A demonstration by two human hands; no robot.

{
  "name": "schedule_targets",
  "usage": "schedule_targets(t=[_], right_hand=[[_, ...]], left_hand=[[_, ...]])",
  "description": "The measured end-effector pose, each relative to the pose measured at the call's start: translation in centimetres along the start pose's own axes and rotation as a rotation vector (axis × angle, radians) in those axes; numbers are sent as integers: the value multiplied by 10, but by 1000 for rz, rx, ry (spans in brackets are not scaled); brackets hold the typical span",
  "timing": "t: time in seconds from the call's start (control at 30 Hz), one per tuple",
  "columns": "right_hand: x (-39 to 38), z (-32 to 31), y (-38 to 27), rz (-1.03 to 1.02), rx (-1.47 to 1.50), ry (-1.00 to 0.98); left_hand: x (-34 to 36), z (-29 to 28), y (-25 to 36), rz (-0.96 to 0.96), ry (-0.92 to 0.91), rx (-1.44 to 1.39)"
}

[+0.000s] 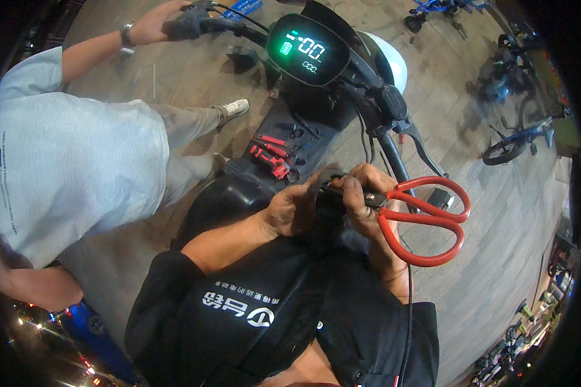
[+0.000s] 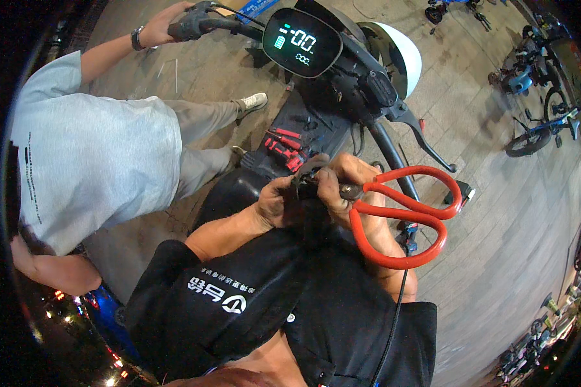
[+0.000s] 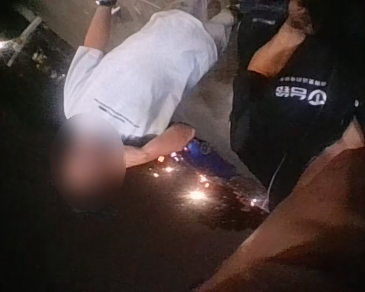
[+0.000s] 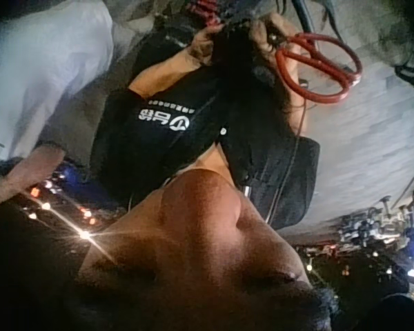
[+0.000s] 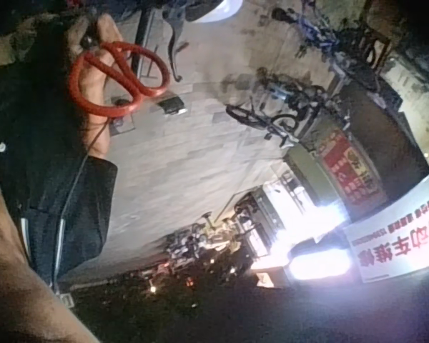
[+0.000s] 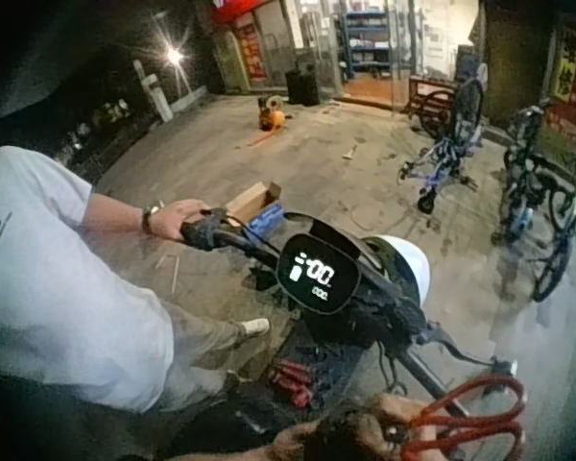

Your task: The person uses red-handled shears to cut wires on an electric scooter's handlebar assembly, then retrieves an orange glue gun and plugs it in. The scooter's digital display is visible throughout.

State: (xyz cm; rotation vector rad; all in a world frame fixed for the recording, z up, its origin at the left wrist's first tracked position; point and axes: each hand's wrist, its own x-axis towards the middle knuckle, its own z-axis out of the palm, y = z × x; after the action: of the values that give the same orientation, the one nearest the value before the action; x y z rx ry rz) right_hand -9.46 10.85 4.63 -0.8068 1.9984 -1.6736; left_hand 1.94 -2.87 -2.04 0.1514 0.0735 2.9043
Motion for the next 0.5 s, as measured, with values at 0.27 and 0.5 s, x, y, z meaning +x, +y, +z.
schedule_targets(t=[0.27, 0.5], right_hand=[[0, 5, 0, -82, 87, 68], [-3, 8, 5, -64, 78, 68]], left_hand=[[-5, -3, -5, -28, 184, 12], [-6, 0, -2, -64, 258, 86]])
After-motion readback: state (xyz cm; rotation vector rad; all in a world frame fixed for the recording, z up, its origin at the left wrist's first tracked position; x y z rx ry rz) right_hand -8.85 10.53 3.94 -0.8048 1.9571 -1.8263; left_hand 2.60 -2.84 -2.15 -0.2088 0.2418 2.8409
